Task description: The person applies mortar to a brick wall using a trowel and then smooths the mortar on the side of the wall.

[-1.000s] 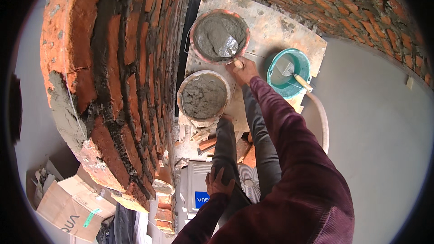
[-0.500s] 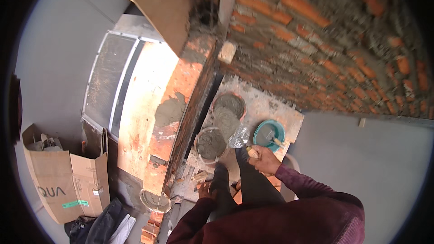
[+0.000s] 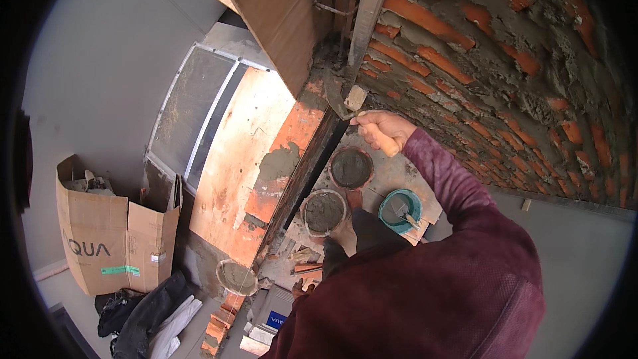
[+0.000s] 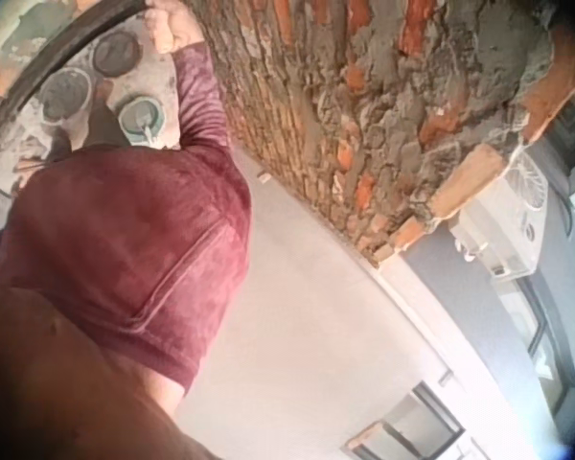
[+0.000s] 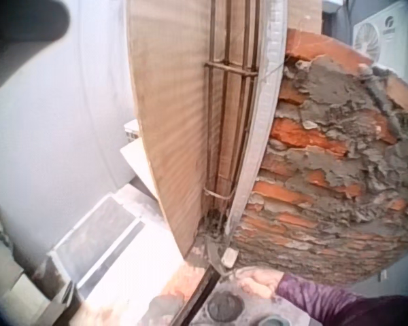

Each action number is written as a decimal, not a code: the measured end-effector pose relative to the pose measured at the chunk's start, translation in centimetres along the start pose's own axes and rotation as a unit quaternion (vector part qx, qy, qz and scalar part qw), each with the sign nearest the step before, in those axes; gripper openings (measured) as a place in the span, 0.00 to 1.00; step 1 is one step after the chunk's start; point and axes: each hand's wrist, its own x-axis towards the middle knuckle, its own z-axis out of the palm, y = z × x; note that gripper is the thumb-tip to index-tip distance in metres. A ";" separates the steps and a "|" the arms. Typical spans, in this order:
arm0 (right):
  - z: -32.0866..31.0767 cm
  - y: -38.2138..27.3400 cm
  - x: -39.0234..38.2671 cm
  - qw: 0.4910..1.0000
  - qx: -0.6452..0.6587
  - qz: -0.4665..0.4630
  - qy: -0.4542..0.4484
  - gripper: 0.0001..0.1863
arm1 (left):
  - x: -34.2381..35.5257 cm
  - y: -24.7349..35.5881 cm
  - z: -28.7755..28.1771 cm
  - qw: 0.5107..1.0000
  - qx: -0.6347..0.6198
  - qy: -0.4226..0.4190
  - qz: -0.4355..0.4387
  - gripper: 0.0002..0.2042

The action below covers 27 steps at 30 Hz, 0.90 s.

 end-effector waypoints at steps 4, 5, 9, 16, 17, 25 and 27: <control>2.4 1.8 1.3 0.989 -0.104 -0.069 0.081 0.11 | -0.8 -1.7 2.4 0.976 -0.188 -0.028 -0.101 0.28; 2.7 1.9 2.7 0.990 -0.085 -0.079 0.080 0.11 | -0.3 -1.9 2.4 0.969 -0.219 -0.044 -0.105 0.27; 0.8 1.1 9.6 0.977 0.093 -0.156 0.110 0.13 | 3.5 -0.7 2.6 0.960 -0.259 -0.082 -0.060 0.23; 2.1 6.3 5.0 0.987 0.000 -0.157 0.042 0.14 | 2.4 5.5 -0.2 0.964 -0.245 -0.105 -0.011 0.23; 1.9 7.9 2.7 0.988 -0.046 -0.146 0.032 0.13 | 2.7 4.7 1.0 0.960 -0.255 -0.112 -0.011 0.23; -17.1 24.1 9.4 0.612 -0.761 0.053 0.210 0.14 | 4.8 -4.1 11.2 0.939 0.168 -0.194 0.228 0.36; -22.4 27.3 15.5 0.526 -0.817 0.113 0.206 0.14 | 5.0 -1.5 11.0 0.924 0.269 -0.170 0.212 0.37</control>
